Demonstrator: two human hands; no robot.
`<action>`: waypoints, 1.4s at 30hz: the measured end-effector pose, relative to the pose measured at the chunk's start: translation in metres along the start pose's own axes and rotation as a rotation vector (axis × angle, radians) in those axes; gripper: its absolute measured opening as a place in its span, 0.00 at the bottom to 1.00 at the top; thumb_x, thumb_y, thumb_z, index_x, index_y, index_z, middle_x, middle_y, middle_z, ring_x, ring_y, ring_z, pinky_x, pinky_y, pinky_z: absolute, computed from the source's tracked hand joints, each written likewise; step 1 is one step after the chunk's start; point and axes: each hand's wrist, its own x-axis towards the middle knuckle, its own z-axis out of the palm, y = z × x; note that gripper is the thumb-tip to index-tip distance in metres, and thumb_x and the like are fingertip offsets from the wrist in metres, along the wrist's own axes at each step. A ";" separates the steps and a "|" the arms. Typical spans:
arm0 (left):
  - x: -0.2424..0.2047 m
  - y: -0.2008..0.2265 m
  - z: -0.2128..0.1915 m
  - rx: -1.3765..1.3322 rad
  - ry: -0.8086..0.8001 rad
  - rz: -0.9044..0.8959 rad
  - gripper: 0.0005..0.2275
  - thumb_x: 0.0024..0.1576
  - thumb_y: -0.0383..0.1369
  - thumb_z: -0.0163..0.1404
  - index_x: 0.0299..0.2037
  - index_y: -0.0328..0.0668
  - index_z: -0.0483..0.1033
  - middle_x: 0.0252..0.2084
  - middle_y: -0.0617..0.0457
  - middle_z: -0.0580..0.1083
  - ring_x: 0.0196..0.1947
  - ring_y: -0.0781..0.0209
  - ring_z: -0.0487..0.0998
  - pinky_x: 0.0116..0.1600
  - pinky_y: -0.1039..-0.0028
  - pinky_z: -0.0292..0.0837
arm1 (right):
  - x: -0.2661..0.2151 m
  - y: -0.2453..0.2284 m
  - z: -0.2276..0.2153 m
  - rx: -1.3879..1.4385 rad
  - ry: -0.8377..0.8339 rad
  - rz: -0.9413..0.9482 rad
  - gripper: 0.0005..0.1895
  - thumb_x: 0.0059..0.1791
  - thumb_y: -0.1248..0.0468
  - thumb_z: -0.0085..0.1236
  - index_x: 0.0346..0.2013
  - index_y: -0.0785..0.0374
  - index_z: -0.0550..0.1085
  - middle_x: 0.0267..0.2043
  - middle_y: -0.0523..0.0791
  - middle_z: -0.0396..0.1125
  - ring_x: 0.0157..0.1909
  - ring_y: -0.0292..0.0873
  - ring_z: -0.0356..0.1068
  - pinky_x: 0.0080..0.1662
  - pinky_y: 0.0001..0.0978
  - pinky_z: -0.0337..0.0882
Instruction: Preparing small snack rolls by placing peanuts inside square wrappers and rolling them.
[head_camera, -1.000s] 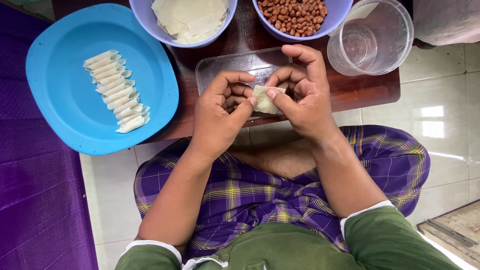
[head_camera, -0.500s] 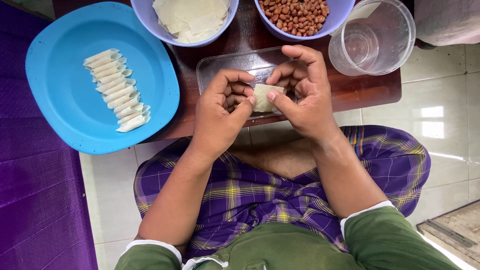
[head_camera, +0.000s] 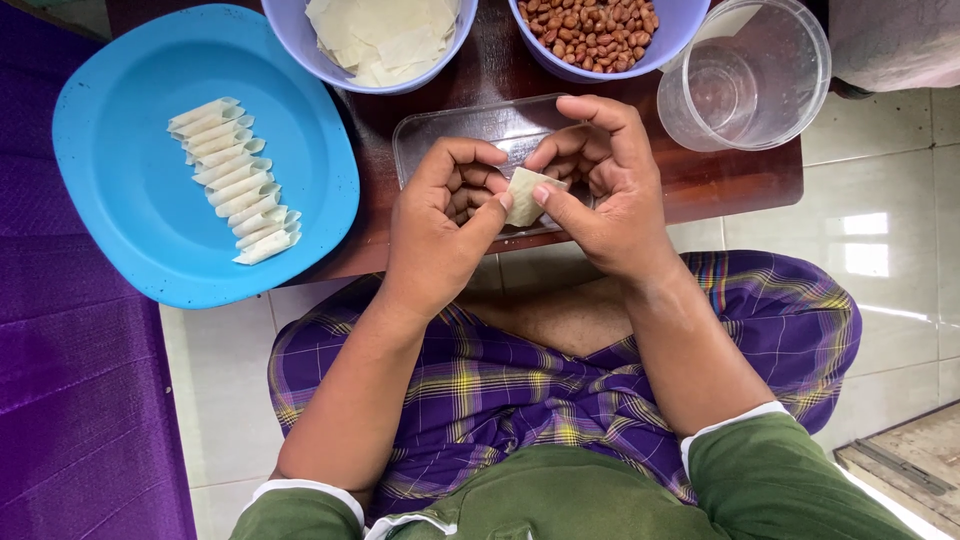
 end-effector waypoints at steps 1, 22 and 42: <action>0.000 0.000 0.000 0.000 0.000 0.000 0.14 0.56 0.17 0.50 0.52 0.36 0.69 0.38 0.52 0.72 0.34 0.72 0.71 0.38 0.86 0.69 | 0.000 0.002 0.000 0.000 0.000 0.000 0.35 0.50 0.78 0.58 0.68 0.57 0.57 0.50 0.49 0.69 0.45 0.37 0.68 0.48 0.23 0.69; 0.002 -0.013 0.001 0.019 0.064 0.012 0.12 0.57 0.21 0.53 0.50 0.40 0.74 0.37 0.49 0.75 0.35 0.69 0.80 0.40 0.78 0.79 | 0.003 0.006 0.009 -0.140 0.092 -0.180 0.31 0.49 0.74 0.69 0.64 0.72 0.66 0.46 0.53 0.75 0.46 0.42 0.73 0.48 0.31 0.73; 0.002 -0.012 0.002 0.030 0.053 0.008 0.12 0.56 0.21 0.53 0.50 0.41 0.74 0.37 0.49 0.76 0.36 0.68 0.80 0.41 0.78 0.79 | 0.002 0.009 0.008 -0.135 0.093 -0.175 0.31 0.48 0.75 0.70 0.63 0.72 0.67 0.39 0.52 0.73 0.42 0.42 0.72 0.47 0.32 0.74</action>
